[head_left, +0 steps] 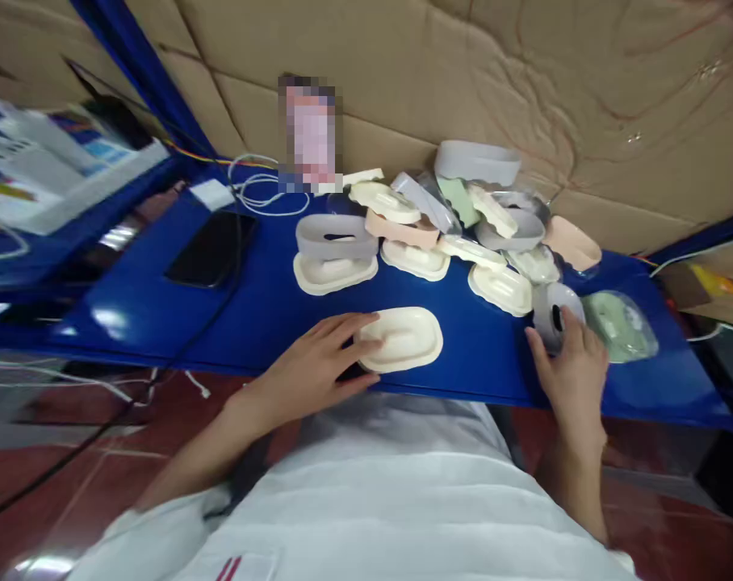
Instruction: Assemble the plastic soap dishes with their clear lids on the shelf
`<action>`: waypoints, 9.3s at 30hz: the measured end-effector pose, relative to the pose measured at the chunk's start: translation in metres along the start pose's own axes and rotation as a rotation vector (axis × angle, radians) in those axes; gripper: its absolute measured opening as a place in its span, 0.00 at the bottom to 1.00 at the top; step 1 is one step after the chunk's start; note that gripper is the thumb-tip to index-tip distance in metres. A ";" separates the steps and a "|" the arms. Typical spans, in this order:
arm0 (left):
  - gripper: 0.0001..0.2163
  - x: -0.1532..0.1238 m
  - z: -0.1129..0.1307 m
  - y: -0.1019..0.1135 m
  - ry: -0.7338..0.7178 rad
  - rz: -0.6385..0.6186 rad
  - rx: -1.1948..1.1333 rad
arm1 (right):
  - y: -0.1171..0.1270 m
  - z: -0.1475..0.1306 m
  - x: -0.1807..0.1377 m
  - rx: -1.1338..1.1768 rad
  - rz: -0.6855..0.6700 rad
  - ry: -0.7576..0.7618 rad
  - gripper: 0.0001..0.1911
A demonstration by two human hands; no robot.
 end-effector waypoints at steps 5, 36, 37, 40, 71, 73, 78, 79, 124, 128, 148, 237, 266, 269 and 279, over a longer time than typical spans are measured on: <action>0.13 0.015 0.010 -0.010 -0.017 -0.041 -0.103 | 0.024 0.006 -0.021 0.215 0.042 0.037 0.25; 0.17 0.015 0.002 -0.008 -0.180 0.068 -0.113 | 0.017 -0.080 0.063 0.454 -0.073 0.696 0.22; 0.17 0.015 0.002 -0.008 -0.178 0.063 -0.107 | 0.019 -0.070 0.075 0.410 -0.049 0.677 0.22; 0.17 0.016 0.002 -0.007 -0.163 0.047 -0.104 | 0.018 -0.052 0.112 0.367 0.014 0.642 0.19; 0.16 0.011 0.001 -0.005 -0.065 0.043 -0.140 | -0.026 -0.069 0.178 0.248 0.364 0.369 0.26; 0.18 0.010 0.000 -0.005 -0.016 0.039 -0.184 | -0.023 -0.072 0.152 0.268 0.331 0.462 0.22; 0.35 0.009 -0.003 -0.007 0.102 0.072 -0.317 | -0.013 -0.078 0.094 0.439 0.072 0.777 0.16; 0.38 0.010 -0.004 -0.007 0.109 0.071 -0.337 | -0.010 -0.082 0.088 0.476 0.018 0.830 0.17; 0.22 0.006 -0.013 -0.007 0.115 0.124 -0.352 | -0.020 -0.122 0.068 0.655 -0.069 1.310 0.33; 0.21 0.006 -0.012 -0.007 0.125 0.125 -0.343 | -0.020 -0.122 0.069 0.687 -0.116 1.291 0.32; 0.29 0.011 -0.006 -0.002 0.163 -0.054 -0.247 | 0.053 0.081 0.057 -0.026 0.517 0.279 0.46; 0.26 0.086 0.029 0.003 -0.530 -0.005 0.076 | 0.028 -0.100 0.065 0.324 -0.013 1.059 0.11; 0.22 0.104 0.004 -0.003 -0.287 -0.051 0.111 | 0.031 -0.107 0.055 0.398 -0.066 1.292 0.16; 0.23 0.100 0.009 -0.007 -0.216 -0.082 0.230 | 0.033 -0.096 0.060 0.375 -0.196 1.212 0.16; 0.19 0.092 0.023 0.007 -0.028 -0.233 0.240 | 0.025 -0.069 0.081 0.168 -0.379 0.877 0.23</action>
Point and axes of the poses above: each hand's wrist, its own x-axis towards the middle knuckle, its own y-axis out of the back of the hand, z = x × y, the point moved 2 cm from there along x, towards the middle knuckle, and after that the axes turned 13 degrees about y, right-handed, at the moved point
